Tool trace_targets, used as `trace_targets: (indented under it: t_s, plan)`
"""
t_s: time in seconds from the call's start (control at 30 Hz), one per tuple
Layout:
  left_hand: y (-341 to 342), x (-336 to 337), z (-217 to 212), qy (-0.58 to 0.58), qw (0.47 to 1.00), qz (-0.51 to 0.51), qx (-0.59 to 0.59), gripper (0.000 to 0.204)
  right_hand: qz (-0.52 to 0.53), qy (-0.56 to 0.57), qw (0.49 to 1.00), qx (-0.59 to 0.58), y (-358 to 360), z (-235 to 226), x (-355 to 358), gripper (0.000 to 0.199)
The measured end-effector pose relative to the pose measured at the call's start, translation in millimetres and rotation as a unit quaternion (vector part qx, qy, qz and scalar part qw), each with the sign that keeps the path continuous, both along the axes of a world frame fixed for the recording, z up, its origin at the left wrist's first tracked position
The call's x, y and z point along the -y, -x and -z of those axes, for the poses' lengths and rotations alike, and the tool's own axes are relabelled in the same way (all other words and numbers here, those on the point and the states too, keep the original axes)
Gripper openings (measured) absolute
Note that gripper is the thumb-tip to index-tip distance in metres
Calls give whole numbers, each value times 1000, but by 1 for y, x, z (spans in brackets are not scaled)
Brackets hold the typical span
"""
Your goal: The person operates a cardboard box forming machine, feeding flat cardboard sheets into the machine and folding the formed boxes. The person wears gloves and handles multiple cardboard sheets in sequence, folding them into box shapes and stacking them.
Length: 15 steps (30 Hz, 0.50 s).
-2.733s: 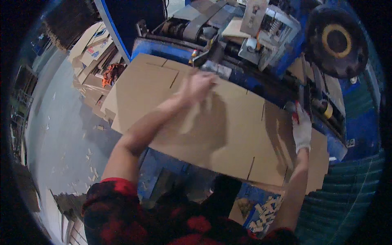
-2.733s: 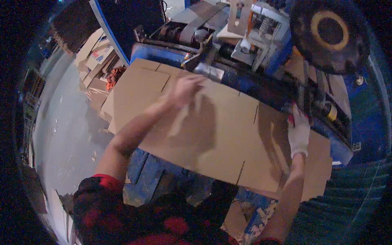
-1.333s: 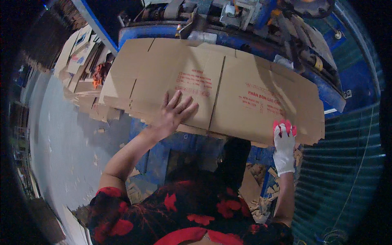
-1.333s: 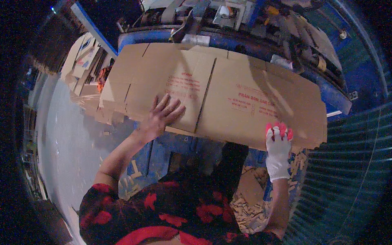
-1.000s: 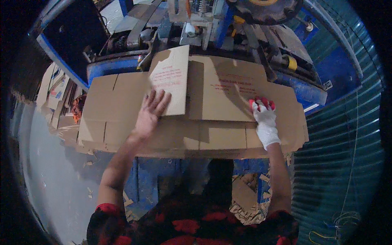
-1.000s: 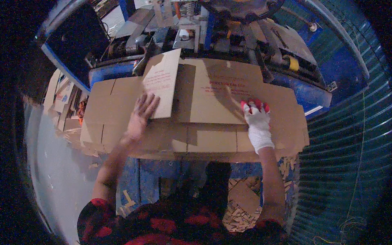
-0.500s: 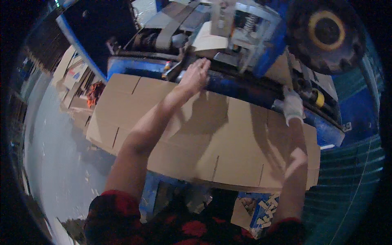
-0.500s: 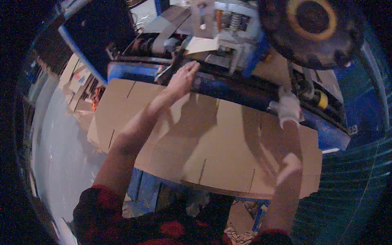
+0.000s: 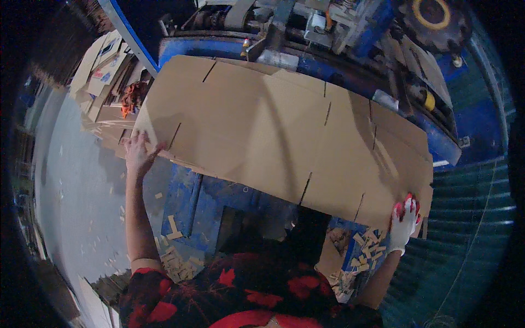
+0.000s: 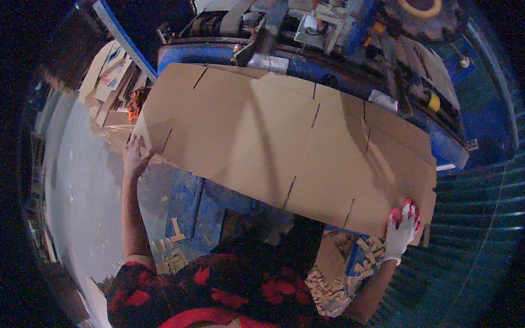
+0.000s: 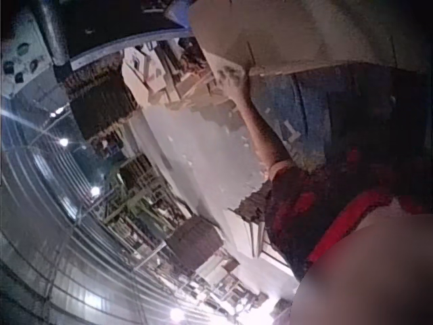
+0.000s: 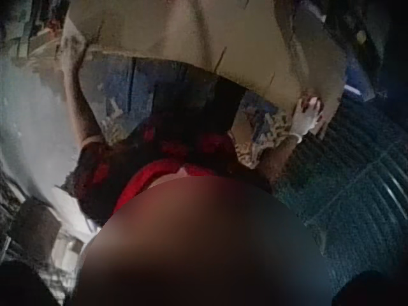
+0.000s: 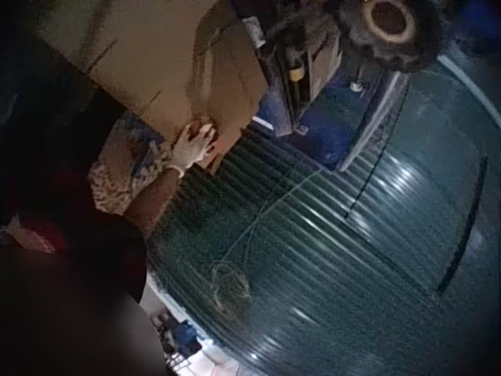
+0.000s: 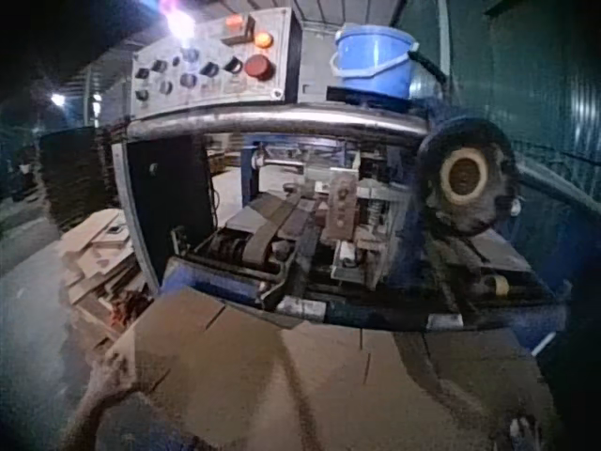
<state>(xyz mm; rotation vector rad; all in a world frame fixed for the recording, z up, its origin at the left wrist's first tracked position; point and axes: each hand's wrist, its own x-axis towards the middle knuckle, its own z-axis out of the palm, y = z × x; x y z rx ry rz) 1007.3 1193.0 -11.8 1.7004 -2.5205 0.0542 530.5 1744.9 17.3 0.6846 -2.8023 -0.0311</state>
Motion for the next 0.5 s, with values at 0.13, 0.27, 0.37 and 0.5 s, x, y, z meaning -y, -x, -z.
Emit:
trace_targets:
  t_s: [0.13, 0.27, 0.37, 0.5]
  plan:
    - [-14, 28, 7, -159, 947, -32, -276, 67, 199, 170, 937, -232, -27, 22, -43, 69]
    - [-13, 48, 24, -126, 923, -68, -357, 69, 63, 794, 517, 313, -40, 43, -49, 54]
    - [-5, 42, 19, -22, 964, -124, -236, 73, 41, 824, 472, 309, -48, 29, -34, 49]
    - [7, 2, -11, -13, 914, -57, -401, 73, -5, 788, 598, 145, -62, -22, -16, 39]
